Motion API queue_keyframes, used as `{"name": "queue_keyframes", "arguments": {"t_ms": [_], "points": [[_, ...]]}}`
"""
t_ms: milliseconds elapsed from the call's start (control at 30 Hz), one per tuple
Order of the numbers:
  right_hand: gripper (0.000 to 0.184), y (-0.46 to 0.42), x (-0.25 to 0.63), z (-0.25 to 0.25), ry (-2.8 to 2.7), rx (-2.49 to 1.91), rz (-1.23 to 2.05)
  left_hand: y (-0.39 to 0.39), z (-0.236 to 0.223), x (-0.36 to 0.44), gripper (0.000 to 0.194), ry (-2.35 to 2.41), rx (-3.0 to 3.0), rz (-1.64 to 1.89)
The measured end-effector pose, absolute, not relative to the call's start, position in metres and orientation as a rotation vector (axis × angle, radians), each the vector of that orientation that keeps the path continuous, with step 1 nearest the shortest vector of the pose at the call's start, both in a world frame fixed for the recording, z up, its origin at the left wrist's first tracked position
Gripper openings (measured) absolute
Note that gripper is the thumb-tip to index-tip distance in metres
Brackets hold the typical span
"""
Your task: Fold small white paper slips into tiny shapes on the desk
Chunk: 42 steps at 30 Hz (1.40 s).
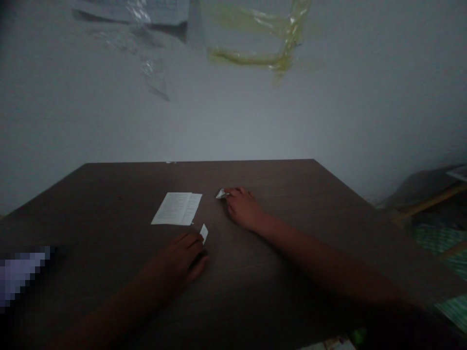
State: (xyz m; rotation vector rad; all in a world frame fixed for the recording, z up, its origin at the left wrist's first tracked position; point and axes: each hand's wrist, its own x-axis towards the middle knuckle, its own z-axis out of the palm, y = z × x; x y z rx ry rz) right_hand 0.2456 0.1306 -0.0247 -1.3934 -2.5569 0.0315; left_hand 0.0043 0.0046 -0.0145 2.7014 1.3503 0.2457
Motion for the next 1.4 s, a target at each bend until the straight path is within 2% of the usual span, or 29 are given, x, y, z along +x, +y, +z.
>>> {"name": "queue_keyframes", "arguments": {"t_ms": [367, 467, 600, 733, 833, 1000, 1167, 1400], "points": [[0.044, 0.158, 0.233, -0.015, -2.599, -1.379, 0.087, 0.008, -0.019, 0.001, 0.011, 1.295, 2.687, 0.358], [0.045, 0.147, 0.233, -0.01, -2.612, -1.333, 0.113, 0.01, -0.017, 0.0, 0.013, 1.319, 2.696, 0.454], [0.034, 0.109, 0.24, -0.004, -2.623, -1.209, 0.194, 0.014, -0.014, -0.003, 0.011, 1.425, 2.686, 0.593], [0.027, 0.063, 0.247, 0.0, -2.611, -1.049, 0.422, 0.014, -0.019, -0.003, 0.028, 1.312, 2.65, 0.797], [0.025, 0.042, 0.248, -0.005, -2.59, -1.018, 0.515, 0.012, -0.028, 0.001, 0.034, 1.201, 2.62, 0.803], [0.022, 0.042, 0.243, -0.017, -2.481, -1.132, 0.45, 0.015, -0.036, 0.011, 0.033, 1.185, 2.588, 0.671], [0.015, 0.051, 0.24, -0.018, -2.502, -1.16, 0.344, 0.026, -0.033, 0.015, 0.018, 1.237, 2.583, 0.628], [0.011, 0.048, 0.237, -0.006, -2.658, -1.252, 0.037, 0.031, -0.031, 0.013, 0.024, 1.216, 2.559, 0.654]]}}
